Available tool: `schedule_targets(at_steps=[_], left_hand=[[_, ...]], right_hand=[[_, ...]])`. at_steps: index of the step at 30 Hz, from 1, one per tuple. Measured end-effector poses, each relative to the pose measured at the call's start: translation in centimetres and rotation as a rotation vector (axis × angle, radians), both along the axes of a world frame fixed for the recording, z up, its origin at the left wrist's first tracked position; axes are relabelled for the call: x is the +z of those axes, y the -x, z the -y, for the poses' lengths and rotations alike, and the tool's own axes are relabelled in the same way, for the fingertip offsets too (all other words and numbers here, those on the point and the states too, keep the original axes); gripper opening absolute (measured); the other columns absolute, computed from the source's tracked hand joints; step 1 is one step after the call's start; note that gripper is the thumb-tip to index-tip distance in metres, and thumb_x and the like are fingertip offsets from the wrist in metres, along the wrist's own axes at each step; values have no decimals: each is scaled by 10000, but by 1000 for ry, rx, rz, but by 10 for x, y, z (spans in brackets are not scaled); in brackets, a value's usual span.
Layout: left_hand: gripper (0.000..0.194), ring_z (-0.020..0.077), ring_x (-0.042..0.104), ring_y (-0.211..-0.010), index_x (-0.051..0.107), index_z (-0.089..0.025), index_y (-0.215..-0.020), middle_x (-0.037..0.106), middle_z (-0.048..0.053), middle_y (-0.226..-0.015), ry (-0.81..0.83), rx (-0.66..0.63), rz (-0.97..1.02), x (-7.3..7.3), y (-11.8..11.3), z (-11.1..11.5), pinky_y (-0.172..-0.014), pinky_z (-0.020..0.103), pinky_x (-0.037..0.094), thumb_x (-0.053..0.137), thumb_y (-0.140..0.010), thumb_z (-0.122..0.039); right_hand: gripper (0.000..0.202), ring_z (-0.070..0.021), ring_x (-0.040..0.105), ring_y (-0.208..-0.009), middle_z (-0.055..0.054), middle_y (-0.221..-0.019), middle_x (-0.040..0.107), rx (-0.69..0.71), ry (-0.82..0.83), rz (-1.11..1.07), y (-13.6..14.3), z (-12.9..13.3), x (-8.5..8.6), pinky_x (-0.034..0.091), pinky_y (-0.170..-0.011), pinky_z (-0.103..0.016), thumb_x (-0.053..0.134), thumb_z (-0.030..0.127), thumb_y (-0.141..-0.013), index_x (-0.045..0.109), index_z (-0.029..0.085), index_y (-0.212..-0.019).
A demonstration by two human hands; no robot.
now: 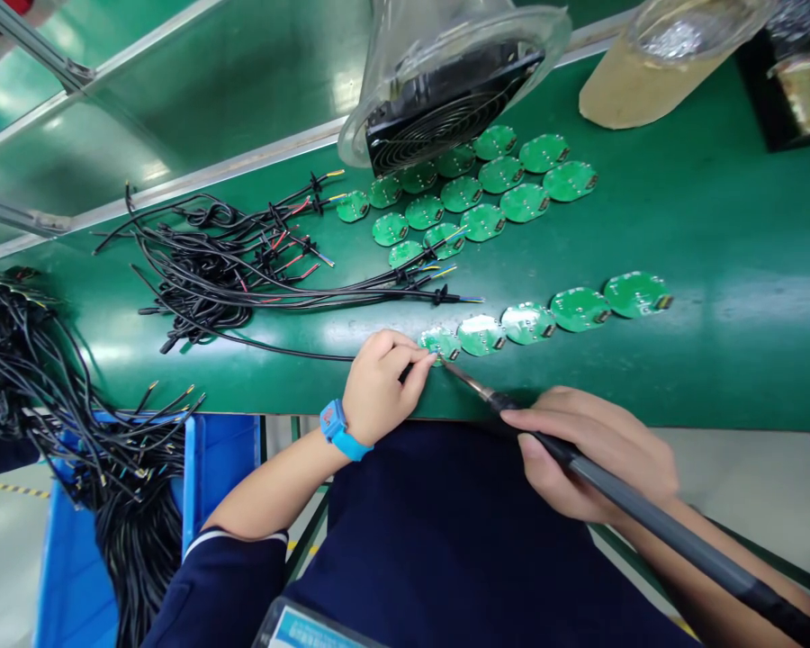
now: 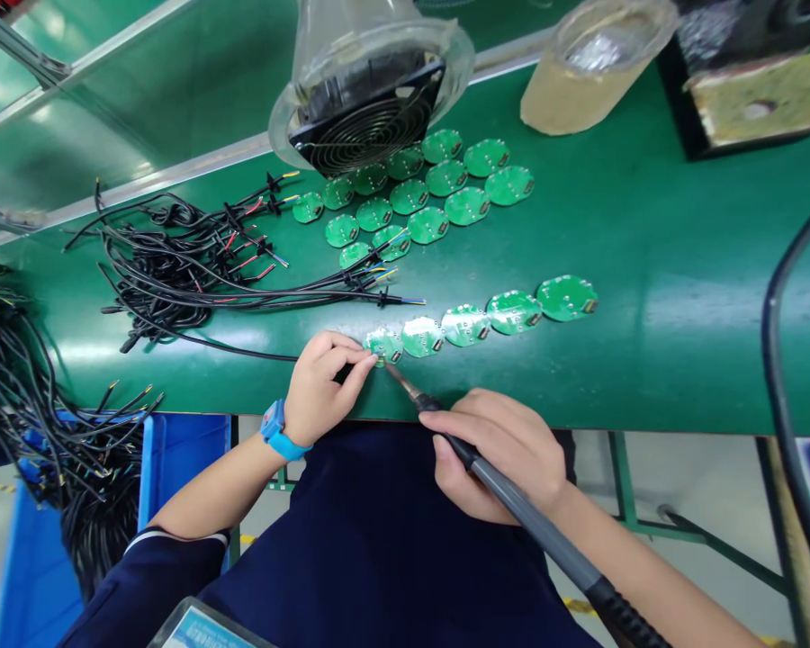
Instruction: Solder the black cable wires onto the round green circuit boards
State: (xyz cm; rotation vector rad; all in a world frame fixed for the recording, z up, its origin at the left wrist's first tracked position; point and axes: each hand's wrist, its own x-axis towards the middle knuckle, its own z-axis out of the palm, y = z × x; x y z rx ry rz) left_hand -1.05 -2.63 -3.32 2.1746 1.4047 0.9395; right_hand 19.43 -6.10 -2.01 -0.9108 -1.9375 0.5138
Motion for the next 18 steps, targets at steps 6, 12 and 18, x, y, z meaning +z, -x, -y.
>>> schedule_targets(at_steps=[6,12,18], left_hand=[[86,141,576,-774,637,-150,-789,602,51,-800,1,11,2,-1,-1,1,-728,294,492,595,-848,-196],[68,133,573,-759,655,-146,-782,598,48,-791,0,24,15,-1,-1,0,-717,281,492,617,-828,-180],[90,132,576,-761,653,-157,-766,593,42,-795,22,48,23,0,-3,1,-717,281,497,605,-834,-192]], right_hand=[[278,-147,552,-584,-21,-676,552,-67,8,-12,-3,3,5,479,-506,-291,527,60,-761,599,191,-995],[260,-132,545,-592,-32,-698,567,-45,-16,36,3,0,1,487,-535,-277,549,51,-757,597,159,-989],[260,-128,534,-591,-28,-695,562,-54,-56,83,9,1,1,488,-537,-272,566,56,-747,591,156,-986]])
